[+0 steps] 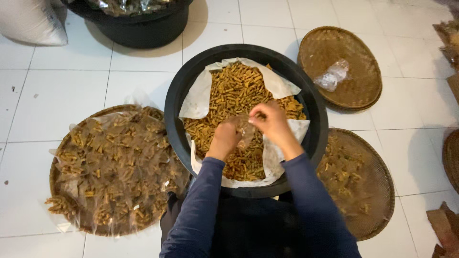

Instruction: The person sits on the floor with a large basin of fried snack pieces on their lap and fills small clear plastic bags with pieces taken by hand from the basin. They open each bag, place snack pieces inside, and set filled bags on woven trays beside them.

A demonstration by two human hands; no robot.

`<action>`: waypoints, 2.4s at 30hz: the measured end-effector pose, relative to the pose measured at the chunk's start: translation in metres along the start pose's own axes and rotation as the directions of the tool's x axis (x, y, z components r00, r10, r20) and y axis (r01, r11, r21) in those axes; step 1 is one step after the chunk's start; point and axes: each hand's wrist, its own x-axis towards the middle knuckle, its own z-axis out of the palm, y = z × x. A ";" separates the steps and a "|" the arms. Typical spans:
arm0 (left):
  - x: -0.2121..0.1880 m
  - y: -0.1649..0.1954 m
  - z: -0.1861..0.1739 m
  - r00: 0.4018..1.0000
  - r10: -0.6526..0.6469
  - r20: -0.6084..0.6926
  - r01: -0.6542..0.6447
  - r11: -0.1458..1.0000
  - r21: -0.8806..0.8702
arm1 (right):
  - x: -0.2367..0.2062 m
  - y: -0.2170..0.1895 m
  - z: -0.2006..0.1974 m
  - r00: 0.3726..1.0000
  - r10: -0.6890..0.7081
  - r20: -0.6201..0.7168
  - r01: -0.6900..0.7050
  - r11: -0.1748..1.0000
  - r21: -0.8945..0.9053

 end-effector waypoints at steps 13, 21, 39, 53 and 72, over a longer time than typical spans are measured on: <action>0.002 0.023 -0.019 0.995 -0.003 0.097 0.008 0.999 -0.049 | -0.037 -0.036 -0.020 0.892 0.308 0.331 -0.154 0.895 -0.418; 0.006 0.079 -0.046 0.972 0.227 -0.069 -0.237 0.934 -0.266 | -0.094 -0.031 -0.085 0.989 0.131 0.074 -0.097 0.931 -0.352; -0.016 0.080 -0.039 1.000 0.021 0.018 -0.022 0.999 0.048 | -0.459 0.184 -0.298 0.544 0.619 -0.567 -0.739 0.032 -0.673; -0.013 0.079 -0.019 0.994 -0.033 0.106 0.015 0.986 0.164 | -0.480 0.290 -0.104 0.445 0.638 -0.629 -0.887 0.216 -0.408; 0.000 0.066 -0.033 0.987 -0.134 0.083 0.100 0.939 0.330 | -0.341 0.228 0.122 0.415 0.867 -0.276 -0.733 0.138 -0.666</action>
